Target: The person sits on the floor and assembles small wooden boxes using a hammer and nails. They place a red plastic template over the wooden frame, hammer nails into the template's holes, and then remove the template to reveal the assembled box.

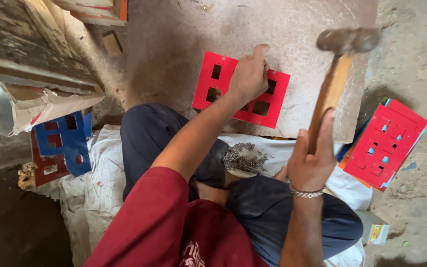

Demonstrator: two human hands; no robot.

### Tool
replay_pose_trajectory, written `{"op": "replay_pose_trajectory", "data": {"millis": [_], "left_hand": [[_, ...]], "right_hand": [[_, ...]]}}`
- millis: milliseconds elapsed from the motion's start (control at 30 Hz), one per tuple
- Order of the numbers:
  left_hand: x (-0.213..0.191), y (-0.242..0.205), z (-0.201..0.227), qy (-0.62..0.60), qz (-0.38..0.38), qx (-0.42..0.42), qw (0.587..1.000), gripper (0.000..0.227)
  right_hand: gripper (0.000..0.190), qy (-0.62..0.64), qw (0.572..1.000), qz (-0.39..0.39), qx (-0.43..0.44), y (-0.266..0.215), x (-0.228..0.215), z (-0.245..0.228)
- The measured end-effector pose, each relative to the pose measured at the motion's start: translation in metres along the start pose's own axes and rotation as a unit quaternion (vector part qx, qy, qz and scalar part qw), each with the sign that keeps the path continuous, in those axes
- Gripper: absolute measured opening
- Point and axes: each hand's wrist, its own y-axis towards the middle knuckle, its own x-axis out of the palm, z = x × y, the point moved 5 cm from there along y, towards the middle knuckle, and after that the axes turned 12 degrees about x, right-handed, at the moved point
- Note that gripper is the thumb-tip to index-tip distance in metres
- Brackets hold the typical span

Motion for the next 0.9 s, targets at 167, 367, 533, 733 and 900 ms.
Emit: {"op": "replay_pose_trajectory", "data": {"millis": [167, 367, 533, 733, 900], "left_hand": [[-0.004, -0.003, -0.003, -0.015, 0.026, -0.023, 0.999, 0.048], [-0.002, -0.002, -0.002, -0.021, 0.033, -0.043, 0.998, 0.046], [-0.006, -0.003, -0.009, -0.063, 0.070, -0.036, 0.995, 0.049], [0.004, -0.010, -0.013, -0.039, 0.066, -0.046, 0.996, 0.054], [0.012, -0.007, -0.020, -0.041, 0.042, -0.073, 0.996, 0.058]], "right_hand": [[0.057, -0.003, 0.996, -0.069, 0.050, -0.015, 0.026, 0.004], [0.051, -0.094, 0.993, 0.061, -0.024, 0.007, -0.020, -0.010], [0.034, 0.149, 0.951, 0.268, -0.031, 0.007, -0.038, 0.003], [0.058, -0.206, 0.919, -0.117, 0.314, -0.018, 0.073, 0.065], [0.063, -0.126, 0.984, 0.087, -0.093, -0.028, 0.031, 0.030]]}}
